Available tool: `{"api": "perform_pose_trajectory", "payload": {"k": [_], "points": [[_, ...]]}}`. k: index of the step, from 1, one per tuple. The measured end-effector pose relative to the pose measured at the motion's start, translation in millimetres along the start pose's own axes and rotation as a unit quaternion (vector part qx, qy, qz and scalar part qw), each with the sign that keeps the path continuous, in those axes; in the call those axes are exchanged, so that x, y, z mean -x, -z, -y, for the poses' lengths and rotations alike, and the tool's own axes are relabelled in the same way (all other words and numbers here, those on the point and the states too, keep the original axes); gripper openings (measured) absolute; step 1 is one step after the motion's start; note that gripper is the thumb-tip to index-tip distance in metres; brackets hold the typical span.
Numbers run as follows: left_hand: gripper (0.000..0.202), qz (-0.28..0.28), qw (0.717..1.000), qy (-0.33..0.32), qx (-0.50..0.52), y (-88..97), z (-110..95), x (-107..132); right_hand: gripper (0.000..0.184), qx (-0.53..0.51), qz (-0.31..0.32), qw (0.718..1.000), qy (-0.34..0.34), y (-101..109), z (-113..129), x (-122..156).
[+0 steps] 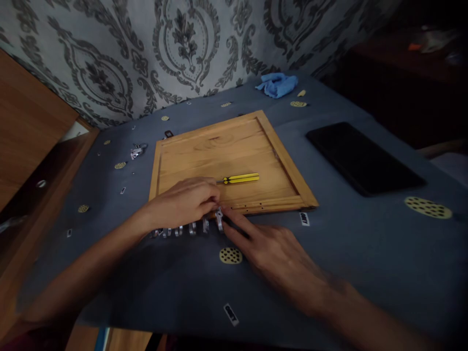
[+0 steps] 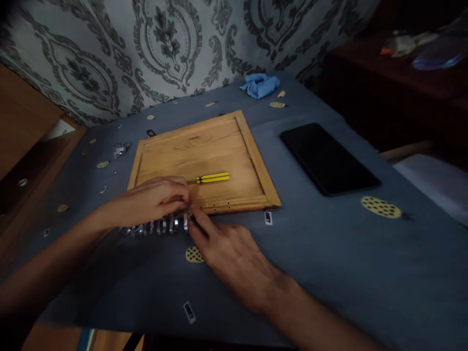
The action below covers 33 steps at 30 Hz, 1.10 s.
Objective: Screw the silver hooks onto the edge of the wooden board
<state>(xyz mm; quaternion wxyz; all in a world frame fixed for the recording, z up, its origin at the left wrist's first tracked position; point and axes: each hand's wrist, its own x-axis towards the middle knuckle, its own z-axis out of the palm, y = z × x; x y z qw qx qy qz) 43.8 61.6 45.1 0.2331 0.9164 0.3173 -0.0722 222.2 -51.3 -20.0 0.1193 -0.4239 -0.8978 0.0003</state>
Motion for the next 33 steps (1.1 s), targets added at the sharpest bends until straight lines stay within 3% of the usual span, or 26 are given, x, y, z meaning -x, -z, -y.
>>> {"api": "perform_pose_trajectory", "payload": {"k": [14,21,24,27,29,33], "points": [[0.011,0.001,1.0,-0.004,-0.03,0.9,-3.0,-0.3,0.067,0.012,-0.012,1.0,-0.012,-0.6,0.3,0.9],[0.009,-0.019,1.0,0.022,0.001,-0.7,-3.6,3.8,0.056,0.006,-0.007,1.0,-0.011,0.3,0.8,-1.3],[0.016,-0.049,0.998,0.029,0.026,0.0,-7.2,14.0,0.058,0.002,-0.02,1.0,-0.011,-0.6,0.8,-1.6],[0.015,-0.114,0.991,0.05,0.057,-7.4,-13.0,30.2,0.059,-0.006,-0.033,0.999,-0.007,-1.5,0.5,-0.6],[0.034,-0.164,0.983,0.067,0.05,-17.4,-18.1,39.8,0.057,-0.006,-0.038,0.999,-0.007,-1.9,0.3,0.2],[0.061,-0.193,0.979,0.072,0.003,-40.3,-27.7,45.7,0.05,-0.009,-0.056,0.998,-0.008,-2.4,0.1,0.5]]}}
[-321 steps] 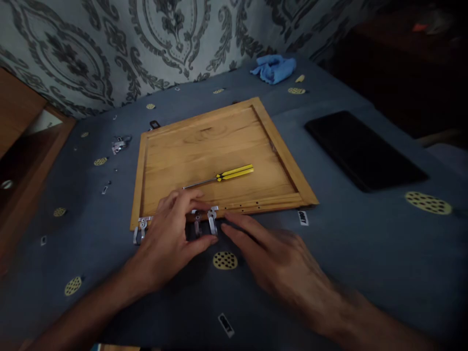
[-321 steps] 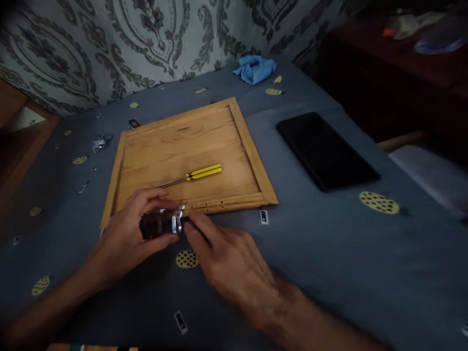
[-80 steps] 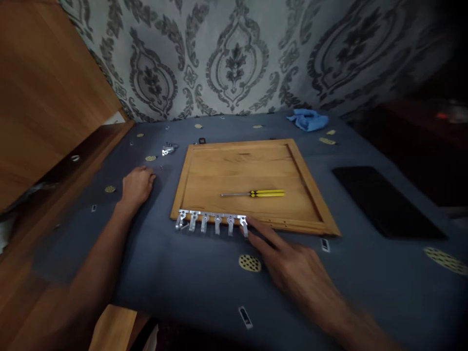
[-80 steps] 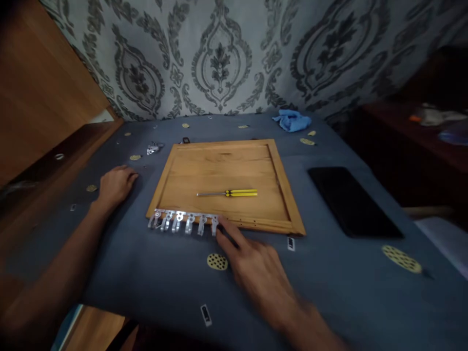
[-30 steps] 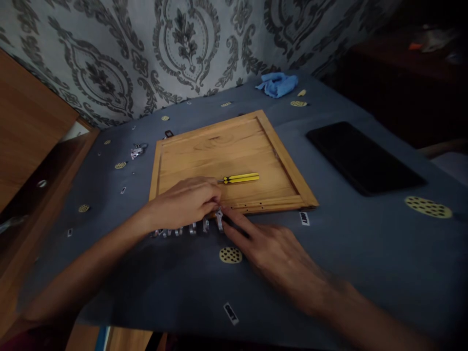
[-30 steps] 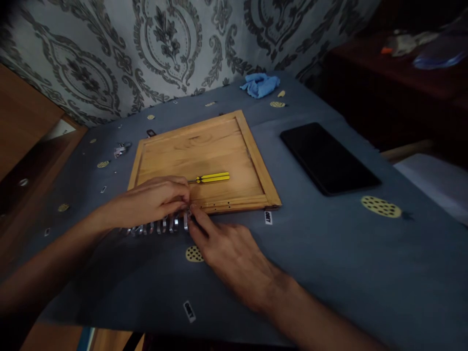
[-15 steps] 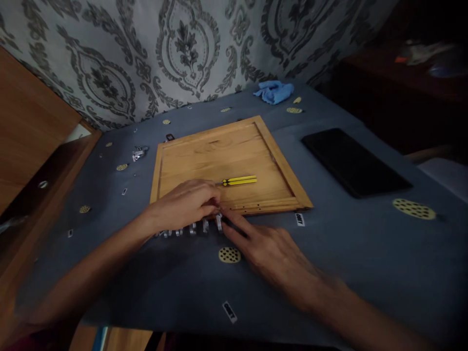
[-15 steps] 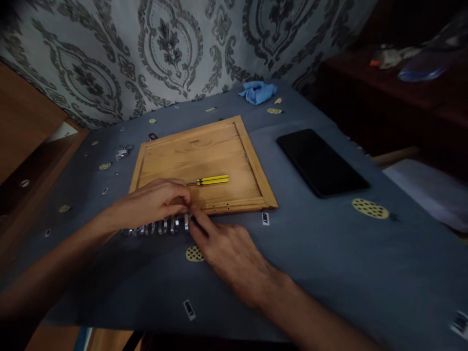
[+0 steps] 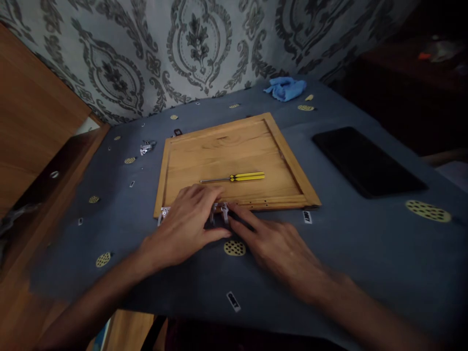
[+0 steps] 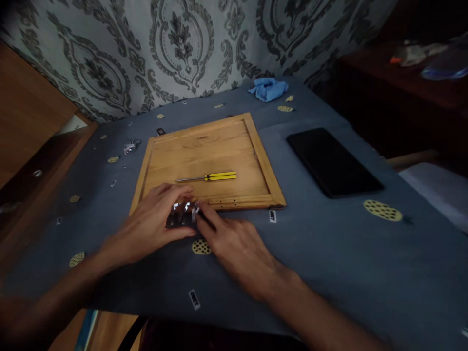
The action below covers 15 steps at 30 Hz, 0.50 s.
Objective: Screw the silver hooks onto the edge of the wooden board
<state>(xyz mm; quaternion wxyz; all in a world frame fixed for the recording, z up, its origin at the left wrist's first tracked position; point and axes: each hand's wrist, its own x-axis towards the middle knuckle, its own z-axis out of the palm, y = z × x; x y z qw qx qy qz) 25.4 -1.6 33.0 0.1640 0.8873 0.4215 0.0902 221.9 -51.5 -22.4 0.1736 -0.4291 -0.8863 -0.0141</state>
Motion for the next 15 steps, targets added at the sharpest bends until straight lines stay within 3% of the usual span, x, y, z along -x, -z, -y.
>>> {"api": "perform_pose_trajectory", "payload": {"k": [6,15], "points": [[0.067,-0.047,0.999,0.0,-0.022,-19.4,-2.2,-1.1,0.05,0.008,-0.035,0.999,0.003,-2.7,1.1,0.5],[0.073,-0.067,0.998,0.009,0.016,-23.9,3.6,0.7,0.054,0.014,-0.024,1.0,-0.001,-5.8,0.6,1.6]]}}
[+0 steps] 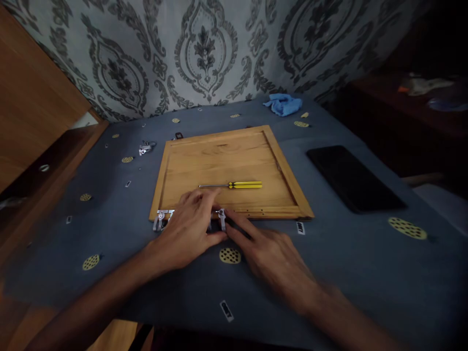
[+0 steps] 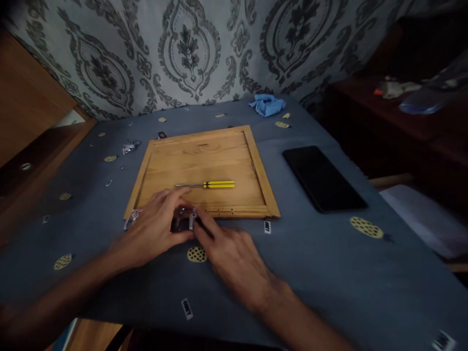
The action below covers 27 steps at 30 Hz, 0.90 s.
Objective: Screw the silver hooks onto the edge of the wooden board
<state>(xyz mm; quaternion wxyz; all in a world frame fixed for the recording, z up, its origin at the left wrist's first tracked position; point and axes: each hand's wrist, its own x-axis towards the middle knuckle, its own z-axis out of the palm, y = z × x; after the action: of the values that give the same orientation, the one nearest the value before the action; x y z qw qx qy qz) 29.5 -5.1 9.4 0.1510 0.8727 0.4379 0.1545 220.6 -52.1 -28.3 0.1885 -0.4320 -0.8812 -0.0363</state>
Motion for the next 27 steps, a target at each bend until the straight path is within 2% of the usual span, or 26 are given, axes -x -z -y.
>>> {"api": "perform_pose_trajectory", "payload": {"k": [10,16,21,23,27], "points": [[0.078,0.009,0.997,0.055,0.047,-1.0,1.2,-1.5,0.049,0.009,-0.005,1.0,-0.014,-0.8,0.5,1.5],[0.071,0.008,0.998,0.045,0.044,2.4,-0.8,-2.7,0.052,0.015,0.019,0.999,-0.024,-0.1,1.5,-0.4],[0.07,0.011,0.998,0.049,0.033,5.7,-3.5,-3.2,0.052,-0.037,0.05,0.997,-0.043,2.0,2.3,0.4],[0.073,0.012,0.998,0.049,0.029,6.5,-4.2,-3.3,0.053,-0.086,0.037,0.994,-0.051,5.5,-1.2,2.1],[0.076,0.013,0.998,0.05,0.03,7.2,-4.3,-3.3,0.047,-0.142,-0.047,0.985,-0.085,17.7,-22.1,-3.7]]}}
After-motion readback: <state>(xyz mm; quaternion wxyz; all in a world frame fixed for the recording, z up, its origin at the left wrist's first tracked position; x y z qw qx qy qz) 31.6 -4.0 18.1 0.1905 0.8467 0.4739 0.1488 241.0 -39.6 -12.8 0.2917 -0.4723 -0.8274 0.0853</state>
